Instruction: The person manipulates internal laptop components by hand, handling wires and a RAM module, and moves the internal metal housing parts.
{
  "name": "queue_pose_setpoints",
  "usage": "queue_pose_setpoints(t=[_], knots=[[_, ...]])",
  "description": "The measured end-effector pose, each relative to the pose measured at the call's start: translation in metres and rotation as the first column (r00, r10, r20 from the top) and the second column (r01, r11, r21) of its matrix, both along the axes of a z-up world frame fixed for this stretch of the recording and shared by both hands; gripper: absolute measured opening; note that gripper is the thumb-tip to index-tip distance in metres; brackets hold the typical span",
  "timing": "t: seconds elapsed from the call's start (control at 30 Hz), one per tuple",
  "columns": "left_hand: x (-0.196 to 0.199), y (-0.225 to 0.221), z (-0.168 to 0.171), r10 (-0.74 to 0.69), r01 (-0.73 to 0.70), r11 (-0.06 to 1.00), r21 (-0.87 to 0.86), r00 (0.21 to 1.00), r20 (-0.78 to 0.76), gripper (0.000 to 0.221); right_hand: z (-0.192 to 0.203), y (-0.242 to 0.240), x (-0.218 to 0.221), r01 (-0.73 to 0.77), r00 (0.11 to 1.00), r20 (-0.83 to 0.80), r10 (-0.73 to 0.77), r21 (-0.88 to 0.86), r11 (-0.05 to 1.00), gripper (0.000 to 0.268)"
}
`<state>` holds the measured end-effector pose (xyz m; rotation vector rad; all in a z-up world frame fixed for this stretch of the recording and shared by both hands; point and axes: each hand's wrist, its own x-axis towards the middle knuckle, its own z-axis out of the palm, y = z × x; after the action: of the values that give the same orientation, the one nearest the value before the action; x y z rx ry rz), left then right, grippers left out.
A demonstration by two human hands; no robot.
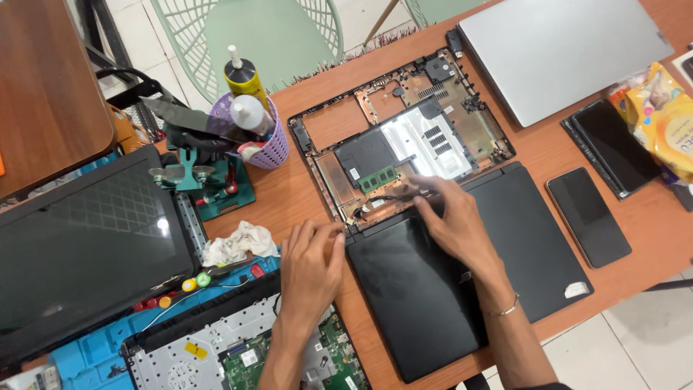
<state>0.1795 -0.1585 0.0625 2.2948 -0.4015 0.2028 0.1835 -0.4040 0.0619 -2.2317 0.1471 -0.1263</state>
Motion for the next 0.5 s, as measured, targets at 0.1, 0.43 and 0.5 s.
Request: queue_pose_setpoints(t=[0.1, 0.43, 0.5], knots=[[0.015, -0.014, -0.001, 0.002, -0.001, 1.000, 0.031, 1.000, -0.014, 0.019, 0.000, -0.010, 0.013, -0.055, 0.995, 0.083, 0.058, -0.042, 0.998, 0.037], [0.033, -0.038, -0.017, 0.017, -0.017, 0.976, 0.216, 1.000, 0.001, 0.018, -0.001, -0.024, 0.028, -0.121, 0.992, -0.039, 0.120, -0.040, 0.992, 0.041], [0.035, -0.039, -0.019, 0.022, -0.024, 0.971, 0.239, 1.000, 0.009, 0.018, -0.002, -0.027, 0.028, -0.131, 0.991, -0.032, 0.130, -0.039, 0.991, 0.041]])
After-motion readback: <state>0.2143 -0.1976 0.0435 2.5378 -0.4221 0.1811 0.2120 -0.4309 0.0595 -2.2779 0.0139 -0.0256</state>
